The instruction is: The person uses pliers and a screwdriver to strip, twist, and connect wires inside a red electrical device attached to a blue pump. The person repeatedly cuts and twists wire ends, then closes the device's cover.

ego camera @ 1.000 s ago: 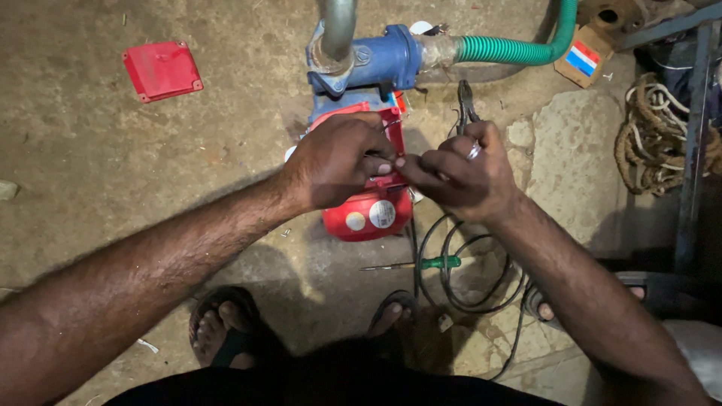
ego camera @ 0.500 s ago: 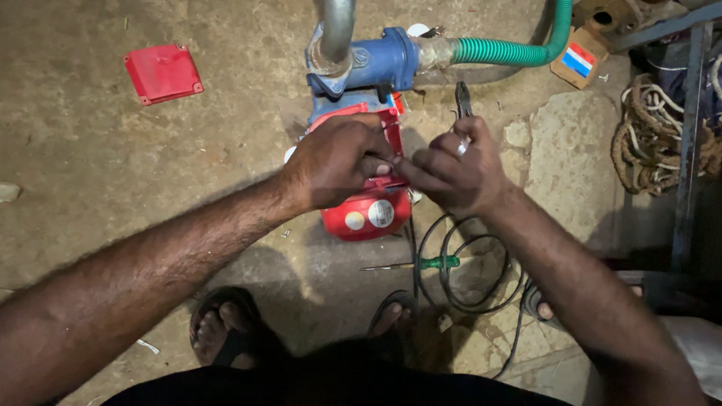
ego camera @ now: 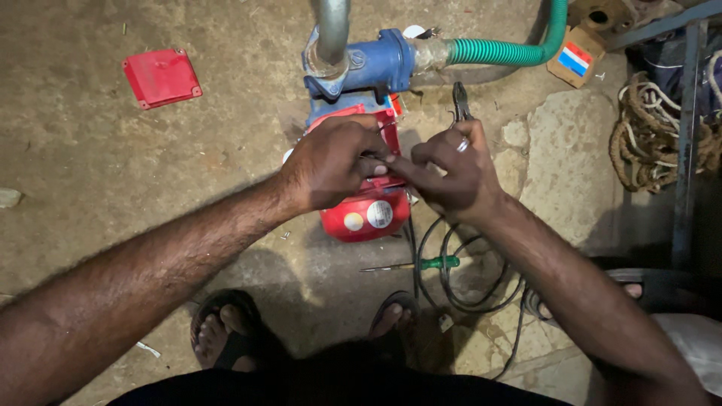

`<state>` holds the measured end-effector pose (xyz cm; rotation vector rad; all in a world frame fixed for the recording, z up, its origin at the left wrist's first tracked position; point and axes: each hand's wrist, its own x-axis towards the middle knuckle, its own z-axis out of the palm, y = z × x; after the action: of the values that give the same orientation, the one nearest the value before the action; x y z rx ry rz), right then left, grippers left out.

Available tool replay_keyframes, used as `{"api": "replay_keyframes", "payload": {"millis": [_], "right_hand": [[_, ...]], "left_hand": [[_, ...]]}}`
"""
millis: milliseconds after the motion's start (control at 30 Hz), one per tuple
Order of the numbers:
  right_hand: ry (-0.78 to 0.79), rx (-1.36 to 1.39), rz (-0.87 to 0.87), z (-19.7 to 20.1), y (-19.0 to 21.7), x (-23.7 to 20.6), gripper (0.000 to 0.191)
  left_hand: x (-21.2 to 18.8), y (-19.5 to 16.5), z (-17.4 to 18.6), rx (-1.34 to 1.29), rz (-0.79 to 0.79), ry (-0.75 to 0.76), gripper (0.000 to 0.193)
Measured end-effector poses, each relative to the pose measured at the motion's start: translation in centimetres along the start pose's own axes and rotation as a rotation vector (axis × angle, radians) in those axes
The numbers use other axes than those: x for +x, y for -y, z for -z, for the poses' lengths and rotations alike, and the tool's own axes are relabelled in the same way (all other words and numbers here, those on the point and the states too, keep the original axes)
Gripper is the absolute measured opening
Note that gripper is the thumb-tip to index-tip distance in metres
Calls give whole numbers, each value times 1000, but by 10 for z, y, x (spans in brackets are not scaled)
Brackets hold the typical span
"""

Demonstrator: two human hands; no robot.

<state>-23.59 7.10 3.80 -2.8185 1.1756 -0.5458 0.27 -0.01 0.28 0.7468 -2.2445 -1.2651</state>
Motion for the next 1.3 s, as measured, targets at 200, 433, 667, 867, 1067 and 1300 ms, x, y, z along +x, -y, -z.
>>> {"api": "replay_keyframes", "payload": {"millis": [200, 433, 667, 867, 1067, 1300], "right_hand": [[125, -61, -55, 1, 7, 9, 38], [151, 704, -885, -20, 21, 8, 16], [218, 553, -696, 24, 5, 15, 12], [172, 68, -97, 24, 3, 18, 33], [93, -170, 98, 13, 0, 15, 25], [-68, 794, -925, -26, 20, 2, 15]], "left_hand": [[0, -4, 2, 11, 25, 4, 18], [-6, -13, 0, 163, -32, -43, 16], [-3, -2, 1, 62, -19, -18, 19], [-1, 0, 0, 58, -3, 9, 18], [1, 3, 3, 77, -34, 27, 22], [-7, -12, -5, 118, -82, -146, 24]]}}
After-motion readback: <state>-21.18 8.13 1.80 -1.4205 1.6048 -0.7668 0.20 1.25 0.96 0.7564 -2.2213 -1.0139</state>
